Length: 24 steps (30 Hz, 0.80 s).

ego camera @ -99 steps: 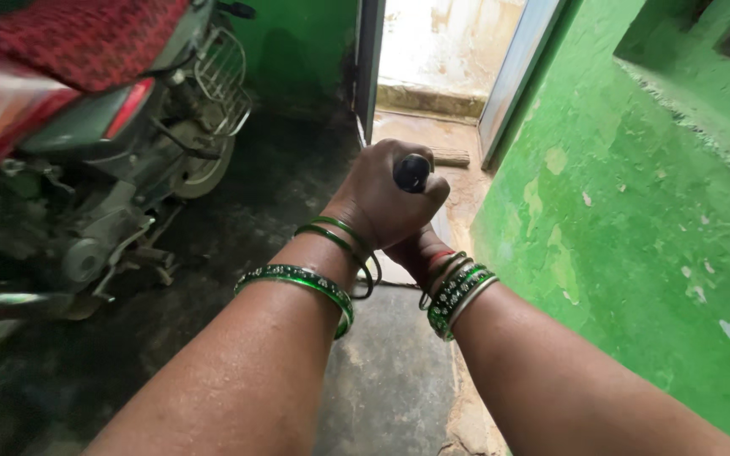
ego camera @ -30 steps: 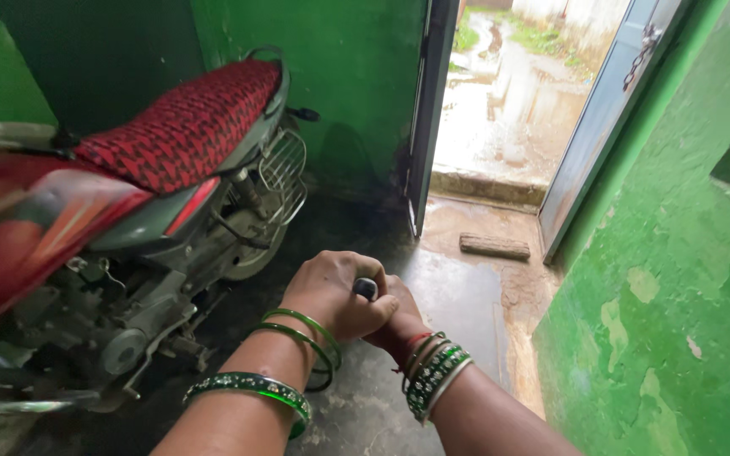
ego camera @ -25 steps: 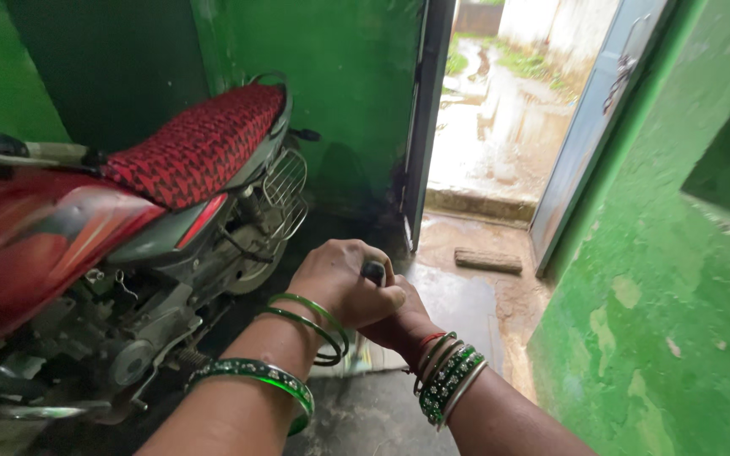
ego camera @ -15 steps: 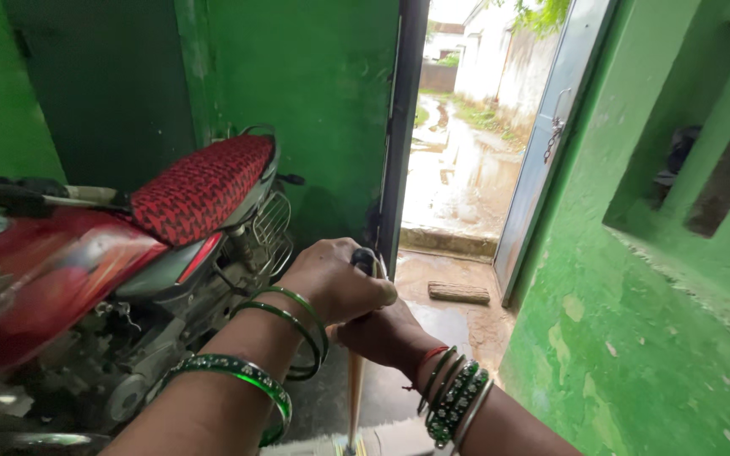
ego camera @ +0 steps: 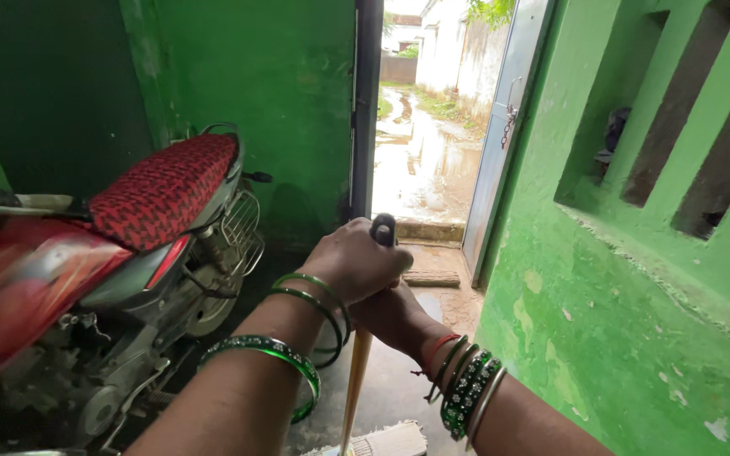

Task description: The person mops the floor in a garage using a mop with a yellow handle, working around a parked motorcycle and moving the tool back and forth.

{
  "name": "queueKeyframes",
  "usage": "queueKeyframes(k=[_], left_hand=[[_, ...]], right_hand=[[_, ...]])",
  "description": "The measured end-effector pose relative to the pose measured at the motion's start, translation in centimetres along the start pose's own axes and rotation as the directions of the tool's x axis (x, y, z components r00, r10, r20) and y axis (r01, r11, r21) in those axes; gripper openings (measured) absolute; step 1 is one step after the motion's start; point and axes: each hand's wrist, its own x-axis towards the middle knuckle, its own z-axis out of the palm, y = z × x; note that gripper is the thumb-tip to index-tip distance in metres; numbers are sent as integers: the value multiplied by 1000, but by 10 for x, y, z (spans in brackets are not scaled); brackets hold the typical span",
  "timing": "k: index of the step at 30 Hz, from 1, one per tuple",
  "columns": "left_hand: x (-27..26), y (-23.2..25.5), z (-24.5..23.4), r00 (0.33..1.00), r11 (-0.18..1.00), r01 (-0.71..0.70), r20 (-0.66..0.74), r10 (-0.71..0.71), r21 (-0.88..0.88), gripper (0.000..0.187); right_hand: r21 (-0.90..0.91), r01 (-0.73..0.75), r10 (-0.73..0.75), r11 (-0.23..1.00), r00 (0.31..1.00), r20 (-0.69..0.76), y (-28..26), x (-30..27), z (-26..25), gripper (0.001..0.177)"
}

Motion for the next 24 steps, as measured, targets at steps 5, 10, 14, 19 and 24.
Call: queueKeyframes(k=[5,10,14,19,24], left_hand=[[35,-17,36,954,770,-300,-172,246,-563,21],[77,-10,55,952,604,-307,-225,209,-736,17],[112,2,61,939,573,-341,-296,173,-746,16],[142,18,66,925,599,-365,-349,149,-713,15],[160,21,69,933,608,-349,-323,157,-713,14]], right_hand=[[413,-9,13,911,1000,-5,30,26,1,19],[296,351,-286,889,927,-241,31,43,-8,32],[-11,459,-441,888,846,-301,47,69,-26,29],[139,466,-387,874,840,-381,58,91,-43,25],[203,421,-328,884,868,-372,70,111,-50,10]])
